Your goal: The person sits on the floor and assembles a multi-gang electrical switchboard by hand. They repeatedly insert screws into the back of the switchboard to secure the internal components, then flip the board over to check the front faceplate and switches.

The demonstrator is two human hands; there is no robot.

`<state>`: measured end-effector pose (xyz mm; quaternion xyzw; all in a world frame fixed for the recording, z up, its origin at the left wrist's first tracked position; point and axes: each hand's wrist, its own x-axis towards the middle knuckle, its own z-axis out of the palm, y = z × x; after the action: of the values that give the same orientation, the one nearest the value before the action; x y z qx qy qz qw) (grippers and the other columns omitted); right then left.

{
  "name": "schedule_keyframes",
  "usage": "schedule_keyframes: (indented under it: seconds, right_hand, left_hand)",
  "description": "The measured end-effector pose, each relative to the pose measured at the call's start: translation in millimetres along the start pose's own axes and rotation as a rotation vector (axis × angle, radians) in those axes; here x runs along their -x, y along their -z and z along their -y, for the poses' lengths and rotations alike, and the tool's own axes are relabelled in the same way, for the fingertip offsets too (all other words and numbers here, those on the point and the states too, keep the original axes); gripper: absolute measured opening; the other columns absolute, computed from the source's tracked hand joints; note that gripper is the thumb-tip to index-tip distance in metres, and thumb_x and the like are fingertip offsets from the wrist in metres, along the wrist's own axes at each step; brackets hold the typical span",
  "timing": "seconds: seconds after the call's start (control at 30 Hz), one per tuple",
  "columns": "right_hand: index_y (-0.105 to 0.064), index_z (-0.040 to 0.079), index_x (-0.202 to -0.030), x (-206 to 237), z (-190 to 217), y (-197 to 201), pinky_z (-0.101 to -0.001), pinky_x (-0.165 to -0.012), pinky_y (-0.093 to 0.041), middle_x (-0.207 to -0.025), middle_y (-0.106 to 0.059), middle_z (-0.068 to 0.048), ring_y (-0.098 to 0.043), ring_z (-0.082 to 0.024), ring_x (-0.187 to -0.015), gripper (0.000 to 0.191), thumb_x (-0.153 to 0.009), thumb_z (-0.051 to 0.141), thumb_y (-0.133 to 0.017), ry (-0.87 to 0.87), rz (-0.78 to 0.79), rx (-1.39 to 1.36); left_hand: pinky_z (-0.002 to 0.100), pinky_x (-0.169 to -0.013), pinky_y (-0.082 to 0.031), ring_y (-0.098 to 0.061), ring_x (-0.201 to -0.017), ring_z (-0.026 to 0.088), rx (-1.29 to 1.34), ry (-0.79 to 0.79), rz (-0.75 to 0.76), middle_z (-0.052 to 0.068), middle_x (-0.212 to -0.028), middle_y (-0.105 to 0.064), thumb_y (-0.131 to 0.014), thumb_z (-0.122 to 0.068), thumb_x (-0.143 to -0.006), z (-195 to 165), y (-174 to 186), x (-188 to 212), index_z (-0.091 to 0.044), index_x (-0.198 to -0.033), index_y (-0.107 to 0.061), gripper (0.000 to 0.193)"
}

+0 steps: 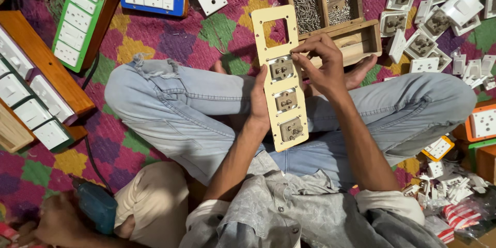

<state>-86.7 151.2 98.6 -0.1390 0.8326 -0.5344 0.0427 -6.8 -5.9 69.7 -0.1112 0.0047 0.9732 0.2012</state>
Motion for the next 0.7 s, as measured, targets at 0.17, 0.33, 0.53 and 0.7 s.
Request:
schedule_keyframes:
  seconds: [0.17, 0.33, 0.53, 0.7]
  right_hand:
    - [-0.077, 0.004, -0.111, 1.0, 7.7, -1.6, -0.0294, -0.085, -0.05, -0.102, -0.063, -0.007, -0.062, -0.017, -0.099, 0.017, -0.095, 0.0, -0.079, 0.081, -0.019, 0.074]
    - [-0.077, 0.004, -0.112, 0.7, 14.7, -1.9, -0.031, -0.082, -0.051, -0.101, -0.063, -0.008, -0.062, -0.019, -0.096, 0.021, -0.093, -0.003, -0.078, 0.136, -0.031, 0.158]
    - [-0.074, 0.003, -0.112, 0.9, 18.2, -2.4, -0.0322, -0.083, -0.051, -0.102, -0.061, -0.009, -0.063, -0.021, -0.095, 0.019, -0.095, -0.006, -0.075, 0.173, -0.041, 0.173]
    - [-0.073, 0.002, -0.112, 0.3, 17.5, -3.3, -0.0323, -0.085, -0.052, -0.103, -0.062, -0.009, -0.063, -0.021, -0.097, 0.018, -0.096, -0.006, -0.073, 0.187, -0.043, 0.153]
  left_hand:
    - [0.041, -0.084, -0.062, -0.073, -0.096, 0.03, -0.009, -0.005, -0.066, 0.02, -0.112, -0.07, -0.039, -0.059, -0.109, -0.4, -3.0, 1.2, 0.0, -0.138, -0.055, 0.068]
    - [0.043, -0.087, -0.062, -0.073, -0.099, 0.031, 0.005, -0.012, -0.021, 0.02, -0.116, -0.069, -0.04, -0.059, -0.109, -1.0, -4.6, 0.7, 0.001, -0.141, -0.054, 0.069]
    - [0.044, -0.089, -0.062, -0.073, -0.102, 0.031, 0.01, -0.031, -0.033, 0.019, -0.119, -0.069, -0.04, -0.058, -0.109, -0.1, -3.3, 0.2, 0.0, -0.144, -0.052, 0.069]
    - [0.043, -0.087, -0.062, -0.073, -0.1, 0.03, -0.008, -0.033, -0.03, 0.02, -0.117, -0.069, -0.04, -0.059, -0.11, 0.3, -3.6, 1.1, 0.001, -0.144, -0.052, 0.07]
